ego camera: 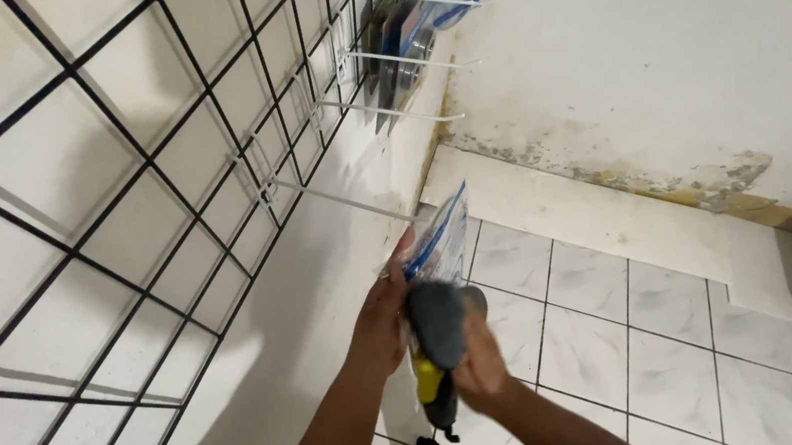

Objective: Wiping down a plastic bag containing a car part with a cloth.

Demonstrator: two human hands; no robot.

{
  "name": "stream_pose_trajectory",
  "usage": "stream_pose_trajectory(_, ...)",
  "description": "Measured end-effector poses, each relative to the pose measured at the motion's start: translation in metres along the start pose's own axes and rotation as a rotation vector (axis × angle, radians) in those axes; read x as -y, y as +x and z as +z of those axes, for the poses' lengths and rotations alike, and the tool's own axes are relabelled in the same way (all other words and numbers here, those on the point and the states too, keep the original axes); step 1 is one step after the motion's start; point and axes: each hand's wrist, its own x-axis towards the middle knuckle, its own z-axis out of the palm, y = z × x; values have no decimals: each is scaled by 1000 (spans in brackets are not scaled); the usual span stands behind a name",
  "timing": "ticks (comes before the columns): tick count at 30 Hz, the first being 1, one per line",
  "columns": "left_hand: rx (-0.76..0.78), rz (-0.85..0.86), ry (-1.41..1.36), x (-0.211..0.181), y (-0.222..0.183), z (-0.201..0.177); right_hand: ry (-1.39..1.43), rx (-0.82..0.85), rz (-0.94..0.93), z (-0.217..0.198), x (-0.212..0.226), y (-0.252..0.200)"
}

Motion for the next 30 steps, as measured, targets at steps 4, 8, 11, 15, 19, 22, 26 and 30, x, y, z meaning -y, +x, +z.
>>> stream_pose_trajectory(4, -13, 29, 89, 18, -3, -1, 73, 363, 255, 8, 9, -38)
stream_pose_trajectory(8, 106, 63, 151, 11, -11, 9, -132, 292, 268, 9, -21, -36)
stream_pose_trajectory(11, 153, 78, 138, 14, -15, 11, -161, 266, 277, 3, -15, -15)
stream_pose_trajectory(15, 30, 63, 175, 20, -12, 8, -53, 344, 304, 5, 0, -13)
stream_pose_trajectory(19, 92, 46, 202, 35, -10, -3, -199, 298, 235, 2, -30, -12)
stream_pose_trajectory(22, 111, 158, 28, 62, -9, -22, -219, 256, 224, -6, -42, 8)
stream_pose_trajectory(26, 120, 100, 303, 69, -16, -38, -317, 231, 90, -21, -64, 31)
stream_pose_trajectory(30, 169, 99, 421, 26, -23, -12, -257, 205, -18, -41, -106, 39)
